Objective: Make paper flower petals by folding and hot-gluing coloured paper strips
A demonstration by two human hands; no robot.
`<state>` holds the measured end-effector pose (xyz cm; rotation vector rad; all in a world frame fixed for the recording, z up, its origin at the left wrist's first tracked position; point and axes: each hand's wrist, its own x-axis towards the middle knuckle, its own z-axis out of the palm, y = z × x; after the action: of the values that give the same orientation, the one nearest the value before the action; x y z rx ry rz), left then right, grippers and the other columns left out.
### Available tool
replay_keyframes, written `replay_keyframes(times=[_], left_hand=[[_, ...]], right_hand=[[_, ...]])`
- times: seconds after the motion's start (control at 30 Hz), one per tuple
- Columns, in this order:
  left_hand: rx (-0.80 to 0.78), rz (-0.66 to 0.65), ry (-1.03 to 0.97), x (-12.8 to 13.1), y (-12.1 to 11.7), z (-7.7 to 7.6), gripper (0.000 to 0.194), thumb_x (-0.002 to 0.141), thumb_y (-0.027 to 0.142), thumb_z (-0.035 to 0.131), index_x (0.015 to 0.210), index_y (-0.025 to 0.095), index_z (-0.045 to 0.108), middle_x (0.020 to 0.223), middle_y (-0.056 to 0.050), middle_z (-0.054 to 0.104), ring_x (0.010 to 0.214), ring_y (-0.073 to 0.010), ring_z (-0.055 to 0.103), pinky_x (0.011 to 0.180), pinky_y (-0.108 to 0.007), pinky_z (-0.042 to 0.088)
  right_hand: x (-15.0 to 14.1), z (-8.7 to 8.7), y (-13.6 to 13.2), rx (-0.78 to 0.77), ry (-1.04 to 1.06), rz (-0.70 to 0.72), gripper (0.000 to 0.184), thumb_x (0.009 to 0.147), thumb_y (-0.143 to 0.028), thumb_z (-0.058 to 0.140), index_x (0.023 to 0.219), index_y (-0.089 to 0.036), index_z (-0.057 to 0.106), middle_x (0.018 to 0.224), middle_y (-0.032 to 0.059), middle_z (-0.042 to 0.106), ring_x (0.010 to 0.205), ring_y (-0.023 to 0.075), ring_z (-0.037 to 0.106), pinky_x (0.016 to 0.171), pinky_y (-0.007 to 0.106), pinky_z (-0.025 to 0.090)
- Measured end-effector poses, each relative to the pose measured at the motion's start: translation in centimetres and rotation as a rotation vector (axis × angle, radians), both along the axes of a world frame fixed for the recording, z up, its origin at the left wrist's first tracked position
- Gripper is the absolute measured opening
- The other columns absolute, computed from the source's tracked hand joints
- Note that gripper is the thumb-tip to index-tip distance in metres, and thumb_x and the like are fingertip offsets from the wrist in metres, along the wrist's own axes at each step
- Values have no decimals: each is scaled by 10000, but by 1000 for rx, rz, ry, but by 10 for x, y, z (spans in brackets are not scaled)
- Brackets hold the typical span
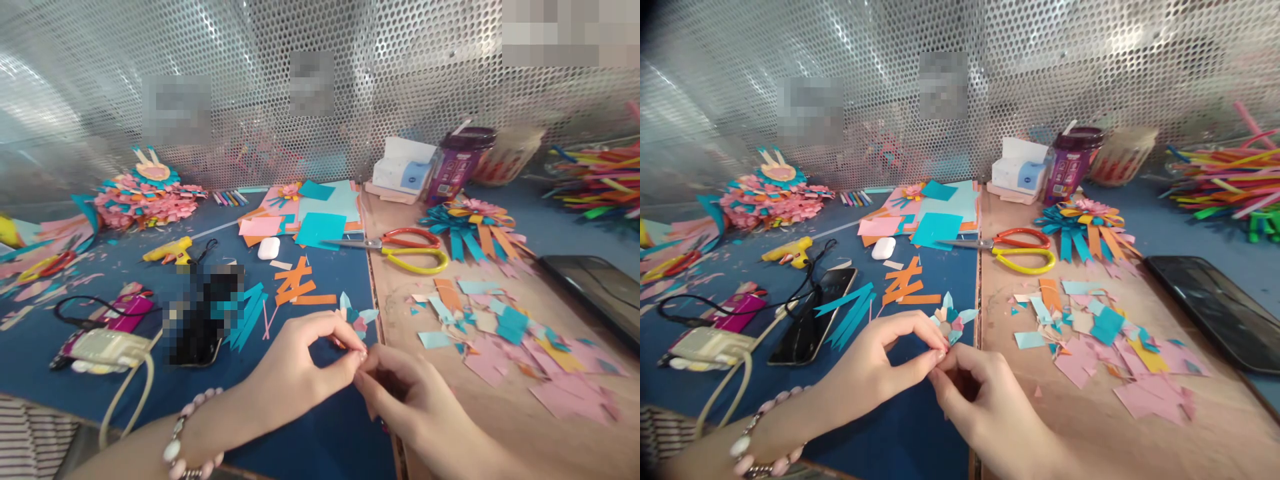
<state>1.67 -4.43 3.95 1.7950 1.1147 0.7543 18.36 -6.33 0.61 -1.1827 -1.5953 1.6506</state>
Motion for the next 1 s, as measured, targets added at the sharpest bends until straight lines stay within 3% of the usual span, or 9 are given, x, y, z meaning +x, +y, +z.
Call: replay_keyframes(times=[0.47,0.77,1.0], left_hand=[[-93,6,-54,1,0,1,96,788,99,551,739,154,612,825,-20,665,840,-148,618,861,-272,458],[-39,-3,12,2,-1,3,35,802,172,582,774,157,598,840,-19,657,832,-146,608,839,-270,458],[-63,-1,-16,1,0,1,60,798,132,559,755,158,593,840,-24,660,838,-152,612,835,-272,462]], right_hand=[[0,0,1,25,-25,-3,294,869,-355,510,639,-183,449,565,-50,406,518,79,375,483,214,286],[0,2,-1,26,-30,-7,263,866,-339,507,662,-186,444,575,-48,428,519,79,392,470,201,303],[-1,2,0,39,-49,-14,300,866,-349,507,626,-187,428,553,-48,418,501,79,404,466,206,304]])
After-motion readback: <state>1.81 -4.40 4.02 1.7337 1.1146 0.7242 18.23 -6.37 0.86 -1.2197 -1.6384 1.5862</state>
